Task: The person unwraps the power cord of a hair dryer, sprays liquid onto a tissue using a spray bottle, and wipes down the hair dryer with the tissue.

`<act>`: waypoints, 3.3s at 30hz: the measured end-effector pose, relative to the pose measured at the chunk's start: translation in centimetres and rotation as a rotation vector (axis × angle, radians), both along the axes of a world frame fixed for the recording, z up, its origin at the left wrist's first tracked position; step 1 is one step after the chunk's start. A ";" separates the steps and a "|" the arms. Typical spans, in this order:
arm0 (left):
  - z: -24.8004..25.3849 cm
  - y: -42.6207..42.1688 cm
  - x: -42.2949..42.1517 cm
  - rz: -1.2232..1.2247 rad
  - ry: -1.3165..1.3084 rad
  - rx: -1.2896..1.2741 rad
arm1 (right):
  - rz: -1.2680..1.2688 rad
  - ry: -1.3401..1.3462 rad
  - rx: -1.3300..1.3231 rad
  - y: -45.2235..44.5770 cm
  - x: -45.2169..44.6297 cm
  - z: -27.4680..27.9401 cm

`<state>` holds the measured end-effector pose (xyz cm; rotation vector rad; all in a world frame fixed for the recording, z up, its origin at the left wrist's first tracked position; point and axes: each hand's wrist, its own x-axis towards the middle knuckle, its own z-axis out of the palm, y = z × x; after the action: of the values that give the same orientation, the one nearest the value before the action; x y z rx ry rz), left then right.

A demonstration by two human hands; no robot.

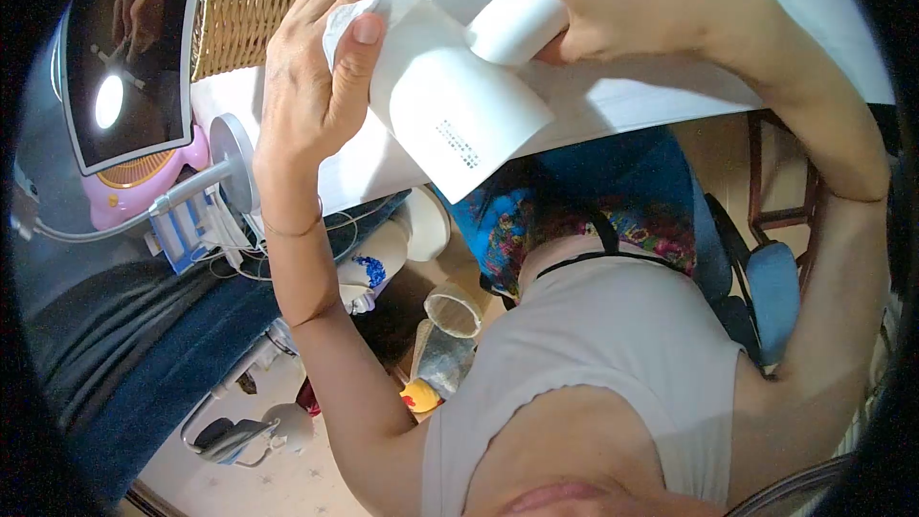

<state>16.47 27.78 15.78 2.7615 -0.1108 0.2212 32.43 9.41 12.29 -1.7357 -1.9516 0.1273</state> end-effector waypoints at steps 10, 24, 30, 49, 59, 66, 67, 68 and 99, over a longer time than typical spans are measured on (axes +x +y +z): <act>2.1 -5.2 -0.7 -0.157 0.042 0.272 | -0.019 -0.064 -0.104 -0.6 0.0 0.9; 0.8 -3.5 -2.3 -0.199 -0.108 0.227 | 0.001 -0.140 -0.048 0.3 -0.1 -0.1; 0.1 -4.2 -3.6 -0.334 -0.137 0.259 | 0.024 -0.064 -0.006 0.3 -0.5 -0.9; 0.9 -3.9 -4.6 -0.126 -0.014 0.304 | 0.067 0.004 0.077 0.1 -0.7 -1.2; 1.1 -4.8 -5.1 -0.157 -0.001 0.330 | 0.042 0.010 0.091 -0.2 -0.9 -0.7; 1.1 -3.4 -4.9 -0.133 0.057 0.293 | 0.064 -0.059 0.141 -0.5 -0.9 -1.4; 1.6 -3.5 -4.0 -0.062 0.054 0.308 | 0.064 -0.060 0.138 -0.5 -0.9 -1.4; 1.8 -3.3 -3.3 -0.045 0.055 0.321 | 0.065 -0.062 0.134 -0.4 -0.9 -1.4; 1.8 -3.3 -3.7 -0.057 0.084 0.284 | 0.068 -0.067 0.103 -0.4 -0.6 -1.5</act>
<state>12.82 24.44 17.61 3.0397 -0.2135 0.0791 31.86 9.02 10.75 -1.6282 -2.0286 -0.0071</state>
